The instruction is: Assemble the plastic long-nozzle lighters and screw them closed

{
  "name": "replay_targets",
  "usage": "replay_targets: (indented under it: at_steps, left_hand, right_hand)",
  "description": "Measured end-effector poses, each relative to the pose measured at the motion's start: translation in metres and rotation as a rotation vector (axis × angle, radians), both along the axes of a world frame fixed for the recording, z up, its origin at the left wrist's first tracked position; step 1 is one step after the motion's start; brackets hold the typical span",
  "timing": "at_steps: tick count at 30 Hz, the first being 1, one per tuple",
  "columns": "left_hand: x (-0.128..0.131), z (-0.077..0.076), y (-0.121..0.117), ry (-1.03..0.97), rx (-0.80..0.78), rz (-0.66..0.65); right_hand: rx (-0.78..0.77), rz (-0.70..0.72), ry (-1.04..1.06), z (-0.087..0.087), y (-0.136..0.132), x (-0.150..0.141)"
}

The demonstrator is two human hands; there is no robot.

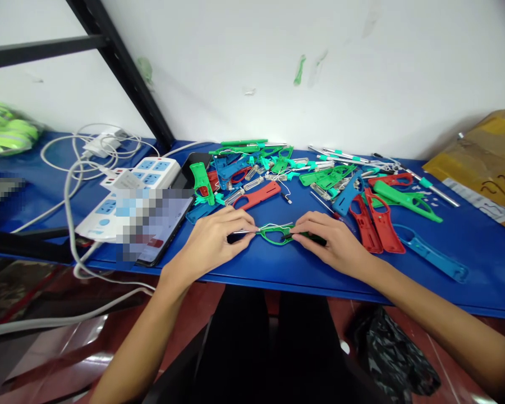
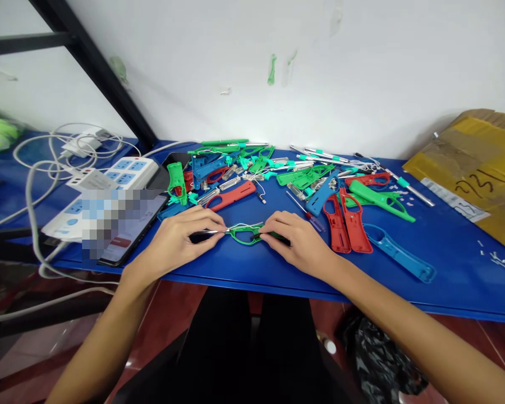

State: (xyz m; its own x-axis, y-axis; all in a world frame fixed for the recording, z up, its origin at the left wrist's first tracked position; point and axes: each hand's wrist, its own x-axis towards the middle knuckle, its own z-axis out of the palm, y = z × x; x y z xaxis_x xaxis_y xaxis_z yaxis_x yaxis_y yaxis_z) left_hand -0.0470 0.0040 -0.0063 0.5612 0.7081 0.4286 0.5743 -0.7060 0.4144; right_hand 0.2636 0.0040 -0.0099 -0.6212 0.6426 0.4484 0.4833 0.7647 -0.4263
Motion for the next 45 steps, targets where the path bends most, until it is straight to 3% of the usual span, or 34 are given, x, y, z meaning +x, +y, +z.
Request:
replay_targets:
  at_steps: [13,18,28,36,45]
  left_hand:
    - [0.006,0.004,-0.006,0.066,0.091,0.027]
    - [0.004,0.003,-0.006,0.074,0.11,0.026]
    - [0.005,0.001,-0.007,-0.016,0.019,0.019]
    - [0.01,0.007,0.01,-0.025,-0.336,0.141]
    - [0.004,0.012,0.011,-0.025,-0.31,0.08]
  right_hand:
    - [0.06,-0.015,0.039,-0.001,-0.012,0.008]
    - [0.018,0.017,0.037,-0.002,-0.015,0.011]
    - [0.038,0.017,0.068,-0.006,-0.013,0.012]
    - [0.06,0.037,0.063,-0.006,-0.01,0.014]
    - [0.039,0.041,0.067,-0.009,-0.008,0.014]
